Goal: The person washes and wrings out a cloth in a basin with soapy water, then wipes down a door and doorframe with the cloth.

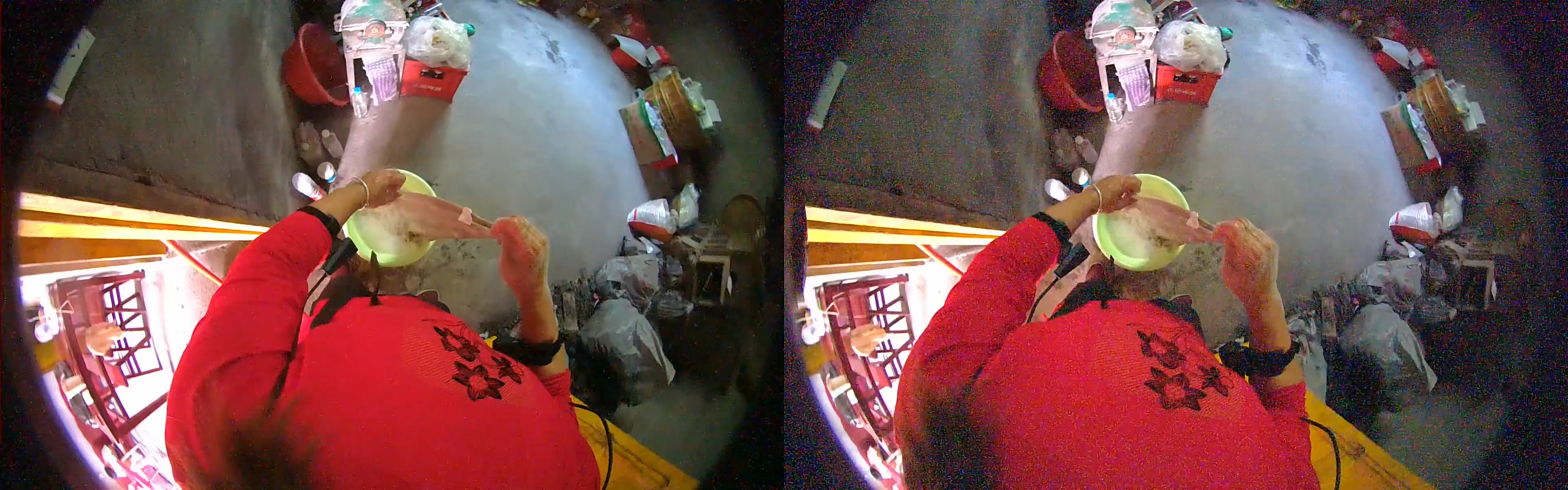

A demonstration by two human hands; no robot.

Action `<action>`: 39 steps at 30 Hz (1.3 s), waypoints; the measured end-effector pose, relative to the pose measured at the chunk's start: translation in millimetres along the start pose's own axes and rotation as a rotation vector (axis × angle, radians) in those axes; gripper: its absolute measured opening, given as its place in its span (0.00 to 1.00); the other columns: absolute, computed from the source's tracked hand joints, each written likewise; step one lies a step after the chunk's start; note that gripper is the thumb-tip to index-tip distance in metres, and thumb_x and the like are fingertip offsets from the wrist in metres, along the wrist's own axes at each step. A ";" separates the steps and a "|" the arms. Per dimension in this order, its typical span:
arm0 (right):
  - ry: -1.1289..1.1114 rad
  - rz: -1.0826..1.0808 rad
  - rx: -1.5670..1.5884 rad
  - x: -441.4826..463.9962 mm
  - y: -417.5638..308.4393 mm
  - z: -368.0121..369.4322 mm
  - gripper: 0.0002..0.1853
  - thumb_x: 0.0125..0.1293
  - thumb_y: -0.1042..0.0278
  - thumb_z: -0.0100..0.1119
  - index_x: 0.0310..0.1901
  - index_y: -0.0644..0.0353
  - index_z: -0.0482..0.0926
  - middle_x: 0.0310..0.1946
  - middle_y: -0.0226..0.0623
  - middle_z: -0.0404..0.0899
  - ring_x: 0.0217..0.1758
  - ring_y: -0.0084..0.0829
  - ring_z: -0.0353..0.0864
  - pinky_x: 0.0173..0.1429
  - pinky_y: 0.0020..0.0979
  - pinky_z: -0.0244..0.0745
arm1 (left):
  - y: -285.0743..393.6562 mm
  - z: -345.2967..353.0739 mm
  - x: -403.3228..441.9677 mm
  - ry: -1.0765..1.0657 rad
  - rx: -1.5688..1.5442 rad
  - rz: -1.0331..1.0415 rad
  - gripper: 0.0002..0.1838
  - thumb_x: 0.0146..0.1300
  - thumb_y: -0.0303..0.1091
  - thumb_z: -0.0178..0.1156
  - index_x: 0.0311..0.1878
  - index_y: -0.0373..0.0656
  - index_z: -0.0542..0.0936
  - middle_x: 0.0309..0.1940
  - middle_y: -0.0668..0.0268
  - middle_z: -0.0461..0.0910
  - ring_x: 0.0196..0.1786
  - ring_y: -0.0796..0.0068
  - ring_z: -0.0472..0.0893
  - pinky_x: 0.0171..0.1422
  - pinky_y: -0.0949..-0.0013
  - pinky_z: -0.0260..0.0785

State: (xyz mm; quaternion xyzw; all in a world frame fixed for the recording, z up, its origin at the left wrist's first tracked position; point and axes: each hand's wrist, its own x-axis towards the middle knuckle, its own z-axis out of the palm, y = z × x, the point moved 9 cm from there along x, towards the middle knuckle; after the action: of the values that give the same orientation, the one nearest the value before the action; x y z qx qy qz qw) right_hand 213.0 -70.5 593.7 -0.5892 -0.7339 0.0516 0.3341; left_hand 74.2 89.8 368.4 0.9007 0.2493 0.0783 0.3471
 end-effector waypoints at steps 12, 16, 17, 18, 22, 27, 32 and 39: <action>0.293 0.357 0.185 -32.1 12.1 27.0 0.08 0.61 0.80 0.43 0.35 0.61 0.74 0.22 0.29 0.71 0.20 0.21 0.67 0.27 0.24 0.66 | -49.9 -27.3 -27.4 0.109 -0.156 -0.041 0.11 0.58 0.32 0.52 0.44 0.41 0.74 0.45 0.53 0.74 0.50 0.50 0.72 0.53 0.56 0.66; 0.357 0.474 0.313 -52.9 30.5 38.0 0.11 0.60 0.81 0.40 0.39 0.61 0.74 0.24 0.30 0.71 0.24 0.20 0.68 0.29 0.24 0.66 | -26.0 -70.4 -25.2 0.161 -0.199 -0.036 0.12 0.60 0.35 0.50 0.44 0.40 0.73 0.46 0.51 0.74 0.50 0.48 0.72 0.53 0.54 0.65; 0.321 0.495 0.233 -51.8 30.4 39.8 0.12 0.60 0.81 0.39 0.39 0.61 0.74 0.24 0.31 0.72 0.25 0.20 0.69 0.30 0.24 0.66 | -16.0 -83.7 -23.6 0.186 -0.204 -0.020 0.12 0.61 0.35 0.50 0.44 0.41 0.73 0.46 0.50 0.75 0.50 0.47 0.73 0.52 0.54 0.65; 0.313 0.524 0.194 -52.7 28.6 41.3 0.11 0.60 0.80 0.41 0.40 0.60 0.74 0.25 0.32 0.72 0.25 0.22 0.70 0.30 0.25 0.67 | -5.0 -94.3 -21.3 0.166 -0.205 0.005 0.12 0.61 0.36 0.50 0.45 0.41 0.73 0.43 0.49 0.75 0.48 0.46 0.73 0.50 0.53 0.65; 0.216 0.580 -0.112 -44.1 9.0 48.3 0.07 0.62 0.66 0.50 0.40 0.54 0.75 0.27 0.36 0.77 0.27 0.33 0.77 0.32 0.34 0.71 | 30.2 -131.2 -9.9 0.261 -0.109 0.171 0.11 0.59 0.37 0.51 0.42 0.44 0.73 0.32 0.46 0.75 0.37 0.41 0.74 0.36 0.53 0.66; -0.307 0.607 -0.334 -22.6 -17.5 66.0 0.10 0.60 0.57 0.54 0.40 0.50 0.75 0.30 0.35 0.80 0.30 0.41 0.80 0.32 0.39 0.73 | 58.3 -155.9 -6.2 0.282 -0.138 0.162 0.09 0.56 0.36 0.52 0.35 0.41 0.74 0.31 0.48 0.75 0.36 0.42 0.74 0.35 0.52 0.64; -0.376 0.175 -0.594 1.3 -30.0 74.4 0.11 0.57 0.59 0.56 0.39 0.51 0.76 0.29 0.35 0.80 0.30 0.40 0.80 0.33 0.37 0.75 | 88.6 -180.7 -12.0 0.398 -0.127 0.221 0.07 0.57 0.32 0.51 0.33 0.38 0.73 0.24 0.55 0.74 0.27 0.70 0.73 0.33 0.64 0.67; 0.157 -0.088 -0.113 86.1 -93.3 16.3 0.12 0.56 0.68 0.60 0.42 0.55 0.72 0.19 0.38 0.74 0.21 0.39 0.75 0.26 0.35 0.70 | 169.8 -201.6 -12.9 0.323 -0.389 0.220 0.09 0.55 0.33 0.52 0.30 0.37 0.76 0.22 0.57 0.74 0.26 0.66 0.74 0.34 0.65 0.68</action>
State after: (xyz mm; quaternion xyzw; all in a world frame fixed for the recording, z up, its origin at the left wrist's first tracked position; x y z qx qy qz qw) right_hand 119.4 -15.9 661.9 -0.5765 -0.7324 -0.0508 0.3587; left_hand 66.8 93.8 632.1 0.8147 0.1822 0.3045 0.4587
